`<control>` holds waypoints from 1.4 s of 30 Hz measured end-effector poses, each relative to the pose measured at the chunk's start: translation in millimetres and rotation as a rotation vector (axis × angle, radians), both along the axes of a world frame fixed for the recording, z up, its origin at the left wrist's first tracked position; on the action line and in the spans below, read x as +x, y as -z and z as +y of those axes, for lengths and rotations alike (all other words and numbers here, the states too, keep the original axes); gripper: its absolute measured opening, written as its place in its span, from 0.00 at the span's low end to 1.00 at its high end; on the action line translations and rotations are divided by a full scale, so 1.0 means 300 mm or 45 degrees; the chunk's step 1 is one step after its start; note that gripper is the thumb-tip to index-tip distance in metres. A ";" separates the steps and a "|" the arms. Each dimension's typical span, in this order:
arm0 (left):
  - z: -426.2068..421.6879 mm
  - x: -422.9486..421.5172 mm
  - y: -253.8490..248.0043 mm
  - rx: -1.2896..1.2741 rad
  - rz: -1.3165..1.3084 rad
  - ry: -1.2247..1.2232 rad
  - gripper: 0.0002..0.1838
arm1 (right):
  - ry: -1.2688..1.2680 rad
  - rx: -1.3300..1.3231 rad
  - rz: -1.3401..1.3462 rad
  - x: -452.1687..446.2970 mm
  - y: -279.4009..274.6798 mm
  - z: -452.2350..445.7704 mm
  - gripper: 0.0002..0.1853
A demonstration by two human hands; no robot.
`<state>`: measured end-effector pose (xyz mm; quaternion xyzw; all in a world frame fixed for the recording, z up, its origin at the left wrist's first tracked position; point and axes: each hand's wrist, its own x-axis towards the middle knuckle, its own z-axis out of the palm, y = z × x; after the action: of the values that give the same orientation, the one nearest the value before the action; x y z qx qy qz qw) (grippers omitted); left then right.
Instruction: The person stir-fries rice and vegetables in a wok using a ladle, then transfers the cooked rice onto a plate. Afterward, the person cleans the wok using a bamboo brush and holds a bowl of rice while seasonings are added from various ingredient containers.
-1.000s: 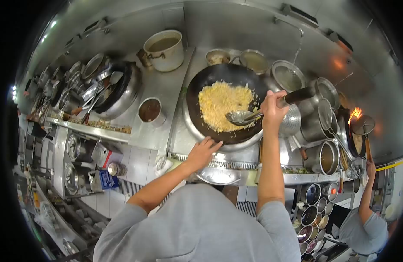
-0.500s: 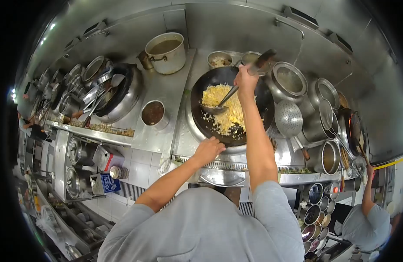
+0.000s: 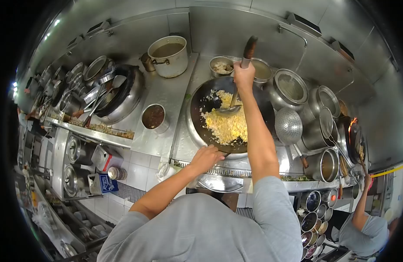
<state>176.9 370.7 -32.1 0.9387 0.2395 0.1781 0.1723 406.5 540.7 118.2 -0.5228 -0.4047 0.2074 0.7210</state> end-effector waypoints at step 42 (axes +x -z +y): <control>-0.147 -0.164 -0.006 -0.046 0.022 0.046 0.16 | 0.093 0.349 0.057 -0.115 0.104 -0.473 0.15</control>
<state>127.6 326.6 -30.2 0.9412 0.2270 0.1625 0.1904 372.0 398.8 86.9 -0.4289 -0.3936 0.1354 0.8017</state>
